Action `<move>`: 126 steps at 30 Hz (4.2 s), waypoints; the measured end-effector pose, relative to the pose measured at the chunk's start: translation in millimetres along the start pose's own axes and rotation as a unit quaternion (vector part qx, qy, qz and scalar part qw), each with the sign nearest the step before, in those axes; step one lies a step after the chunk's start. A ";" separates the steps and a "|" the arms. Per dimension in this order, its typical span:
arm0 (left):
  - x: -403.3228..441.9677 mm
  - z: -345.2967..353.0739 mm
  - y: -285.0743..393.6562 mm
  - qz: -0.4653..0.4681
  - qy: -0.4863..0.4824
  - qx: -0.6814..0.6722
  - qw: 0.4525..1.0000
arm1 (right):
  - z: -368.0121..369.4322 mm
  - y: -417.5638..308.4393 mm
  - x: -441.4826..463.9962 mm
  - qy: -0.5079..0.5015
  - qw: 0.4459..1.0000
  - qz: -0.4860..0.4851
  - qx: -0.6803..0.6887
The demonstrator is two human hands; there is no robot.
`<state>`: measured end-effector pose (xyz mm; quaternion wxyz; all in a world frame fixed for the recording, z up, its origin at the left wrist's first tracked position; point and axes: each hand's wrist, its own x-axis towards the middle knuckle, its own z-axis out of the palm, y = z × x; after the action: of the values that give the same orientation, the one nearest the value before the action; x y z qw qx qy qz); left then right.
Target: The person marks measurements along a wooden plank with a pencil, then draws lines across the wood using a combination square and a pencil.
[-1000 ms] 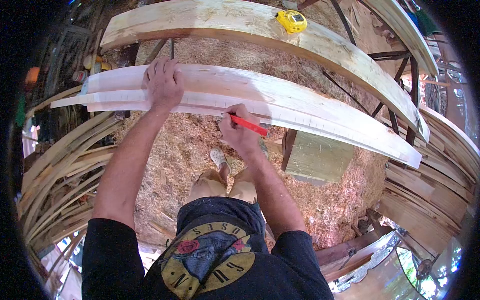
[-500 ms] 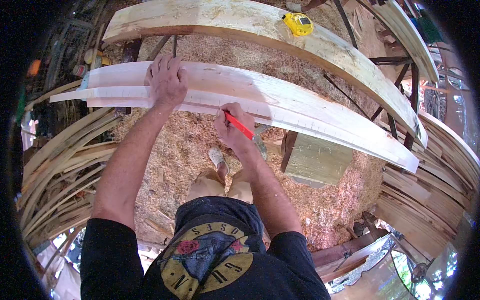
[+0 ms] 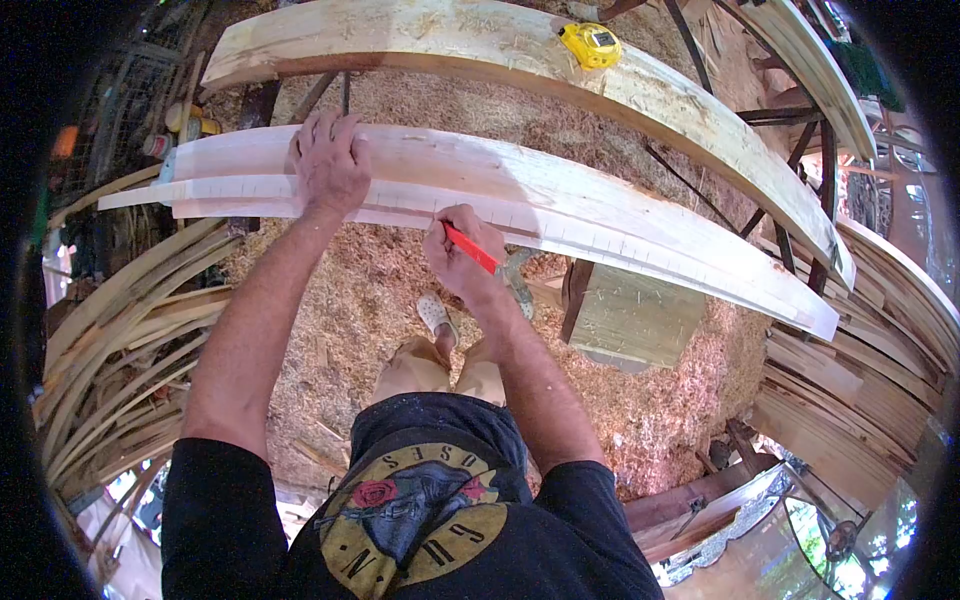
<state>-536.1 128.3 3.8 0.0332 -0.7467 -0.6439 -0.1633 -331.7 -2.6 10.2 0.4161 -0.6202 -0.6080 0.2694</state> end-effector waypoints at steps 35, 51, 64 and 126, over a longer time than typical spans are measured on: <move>0.6 9.3 -2.6 0.010 0.012 -0.024 1.000 | -48.1 -16.6 25.3 0.098 0.968 0.173 0.150; 2.3 5.3 13.0 -0.086 -0.075 -0.078 0.990 | -24.7 75.4 71.5 0.144 0.975 -0.092 -0.145; -2.2 6.6 12.0 -0.085 0.023 -0.085 0.992 | -31.2 103.1 86.0 0.102 0.960 -0.204 -0.164; 52.0 -16.6 -198.2 0.171 -0.077 -0.130 0.974 | -26.0 36.2 66.7 0.128 0.949 -0.077 -0.279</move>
<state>-726.1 206.8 2.6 -0.0865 -0.8541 -0.4803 -0.1799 -283.0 60.8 4.4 0.3205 -0.6921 -0.6463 -0.0256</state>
